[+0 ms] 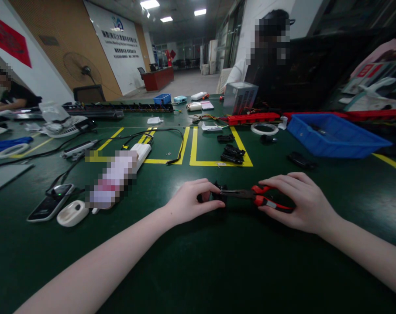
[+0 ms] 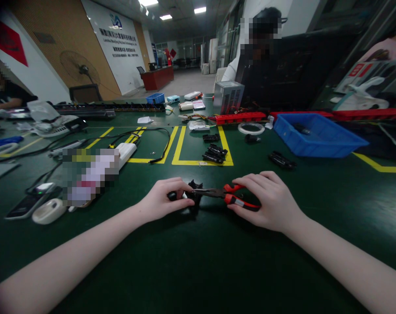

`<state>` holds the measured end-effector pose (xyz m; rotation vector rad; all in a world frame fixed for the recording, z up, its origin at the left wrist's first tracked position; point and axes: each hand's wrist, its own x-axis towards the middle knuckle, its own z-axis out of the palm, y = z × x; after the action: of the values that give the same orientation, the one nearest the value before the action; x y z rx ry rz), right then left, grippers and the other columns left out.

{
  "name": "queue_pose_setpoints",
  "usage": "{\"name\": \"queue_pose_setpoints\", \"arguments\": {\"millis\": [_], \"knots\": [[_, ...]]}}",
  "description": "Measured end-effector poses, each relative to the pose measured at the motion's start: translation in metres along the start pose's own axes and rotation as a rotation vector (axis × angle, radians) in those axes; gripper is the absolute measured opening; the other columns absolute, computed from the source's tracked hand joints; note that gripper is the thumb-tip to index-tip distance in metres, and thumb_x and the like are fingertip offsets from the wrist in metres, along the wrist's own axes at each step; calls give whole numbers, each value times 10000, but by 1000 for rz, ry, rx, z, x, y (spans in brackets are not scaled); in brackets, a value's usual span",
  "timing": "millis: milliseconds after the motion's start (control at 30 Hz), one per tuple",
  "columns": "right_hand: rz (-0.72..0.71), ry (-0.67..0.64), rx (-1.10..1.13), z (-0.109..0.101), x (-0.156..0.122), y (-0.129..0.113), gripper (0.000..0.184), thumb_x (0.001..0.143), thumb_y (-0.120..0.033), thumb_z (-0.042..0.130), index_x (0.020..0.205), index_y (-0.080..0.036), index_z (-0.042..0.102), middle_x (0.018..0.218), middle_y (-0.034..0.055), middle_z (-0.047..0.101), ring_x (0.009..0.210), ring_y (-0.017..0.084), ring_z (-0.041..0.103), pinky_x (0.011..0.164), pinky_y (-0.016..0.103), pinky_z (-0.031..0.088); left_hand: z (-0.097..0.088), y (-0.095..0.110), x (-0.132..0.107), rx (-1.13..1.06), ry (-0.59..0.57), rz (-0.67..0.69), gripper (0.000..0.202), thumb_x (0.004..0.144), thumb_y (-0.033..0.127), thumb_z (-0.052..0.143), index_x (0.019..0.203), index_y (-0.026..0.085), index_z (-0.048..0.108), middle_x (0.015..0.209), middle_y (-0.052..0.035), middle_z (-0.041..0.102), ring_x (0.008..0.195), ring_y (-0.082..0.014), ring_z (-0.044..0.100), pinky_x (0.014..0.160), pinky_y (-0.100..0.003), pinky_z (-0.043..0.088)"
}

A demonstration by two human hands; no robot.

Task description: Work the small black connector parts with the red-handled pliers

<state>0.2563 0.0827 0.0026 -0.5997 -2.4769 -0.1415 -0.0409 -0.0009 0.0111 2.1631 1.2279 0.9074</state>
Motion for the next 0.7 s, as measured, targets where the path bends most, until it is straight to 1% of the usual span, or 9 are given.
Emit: {"name": "queue_pose_setpoints", "arguments": {"millis": [167, 300, 567, 700], "knots": [[-8, 17, -8, -1, 1, 0, 388, 832, -387, 654, 1176, -214, 602, 1028, 97, 712, 892, 306, 671, 794, 474, 451, 1, 2, 0, -1, 34, 3, 232, 868, 307, 712, 1044, 159, 683, 748, 28, 543, 730, -132, 569, 695, -254, 434], [-27, 13, -32, -1, 1, -1, 407, 829, -399, 659, 1180, -203, 597, 1032, 108, 709, 894, 306, 670, 800, 473, 451, 1, 2, -1, 17, 50, 1, 231, 856, 306, 725, 1032, 162, 683, 741, 33, 531, 718, -130, 566, 688, -253, 434], [-52, 8, -46, -1, 0, -2, 384, 838, -420, 653, 1152, -211, 583, 992, 100, 715, 853, 291, 678, 771, 451, 461, 1, 0, 0, 49, 47, 5, 230, 844, 300, 740, 1017, 162, 677, 746, 34, 532, 709, -127, 561, 673, -246, 421], [-42, 5, -54, -1, 0, -2, 376, 837, -428, 649, 1146, -222, 587, 998, 94, 718, 858, 290, 682, 766, 443, 462, 1, 0, 0, 46, 42, -10, 244, 845, 317, 737, 1026, 167, 673, 758, 31, 543, 705, -125, 560, 671, -246, 425]]}}
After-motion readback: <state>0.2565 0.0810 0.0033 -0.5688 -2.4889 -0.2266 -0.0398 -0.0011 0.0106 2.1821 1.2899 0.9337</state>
